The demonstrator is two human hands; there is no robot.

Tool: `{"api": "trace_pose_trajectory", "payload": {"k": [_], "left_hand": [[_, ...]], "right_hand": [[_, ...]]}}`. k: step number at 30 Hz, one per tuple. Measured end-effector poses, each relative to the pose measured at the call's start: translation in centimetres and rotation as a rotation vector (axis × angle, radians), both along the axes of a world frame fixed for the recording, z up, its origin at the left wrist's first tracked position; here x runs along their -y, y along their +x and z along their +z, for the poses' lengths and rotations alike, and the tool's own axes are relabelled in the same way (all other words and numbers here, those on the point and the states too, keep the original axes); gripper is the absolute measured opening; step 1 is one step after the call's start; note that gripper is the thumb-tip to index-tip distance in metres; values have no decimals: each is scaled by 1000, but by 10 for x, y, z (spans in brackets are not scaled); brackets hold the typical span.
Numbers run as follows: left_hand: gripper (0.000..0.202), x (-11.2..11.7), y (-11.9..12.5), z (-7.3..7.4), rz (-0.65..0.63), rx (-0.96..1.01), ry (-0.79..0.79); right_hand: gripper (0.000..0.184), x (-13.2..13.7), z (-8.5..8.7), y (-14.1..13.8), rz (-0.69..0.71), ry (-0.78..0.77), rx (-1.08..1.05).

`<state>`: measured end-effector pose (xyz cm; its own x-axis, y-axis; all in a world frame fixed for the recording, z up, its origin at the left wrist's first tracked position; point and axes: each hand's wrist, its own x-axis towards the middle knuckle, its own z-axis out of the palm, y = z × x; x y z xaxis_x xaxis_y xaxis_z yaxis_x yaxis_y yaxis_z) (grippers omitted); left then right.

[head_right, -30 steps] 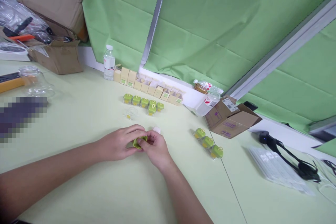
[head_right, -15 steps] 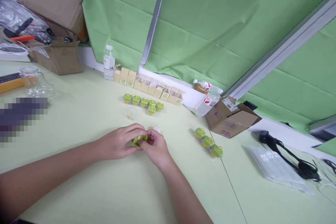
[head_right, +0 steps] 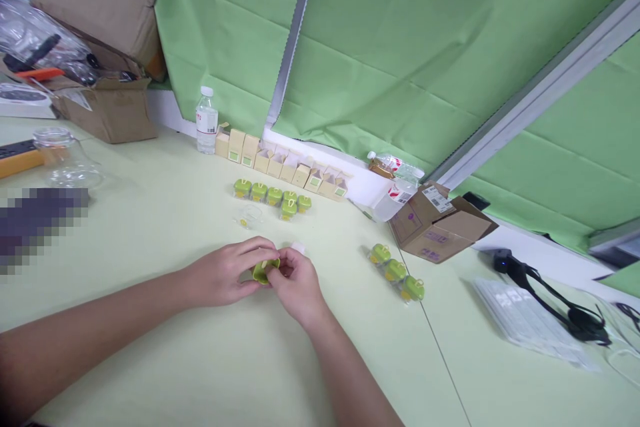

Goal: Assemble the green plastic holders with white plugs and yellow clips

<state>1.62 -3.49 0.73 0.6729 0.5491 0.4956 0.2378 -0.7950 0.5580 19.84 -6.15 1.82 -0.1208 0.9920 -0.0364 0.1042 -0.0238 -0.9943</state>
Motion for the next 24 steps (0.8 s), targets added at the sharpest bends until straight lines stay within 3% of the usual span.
{"api": "trace_pose_trajectory", "payload": {"k": [8, 11, 15, 18, 21, 24], "left_hand": [[52, 0, -1, 3, 5, 2, -2], [51, -2, -1, 4, 43, 11, -7], [44, -6, -4, 4, 138, 16, 5], [42, -8, -5, 3, 190, 19, 5], [41, -9, -6, 2, 202, 20, 2], [40, -10, -6, 1, 203, 26, 1]], "right_hand": [[14, 3, 8, -1, 4, -30, 21], [17, 1, 10, 5, -169, 29, 73], [9, -5, 9, 23, -450, 234, 193], [29, -11, 8, 38, -533, 308, 377], [32, -16, 3, 47, -596, 314, 584], [39, -20, -4, 52, -546, 366, 694]]}}
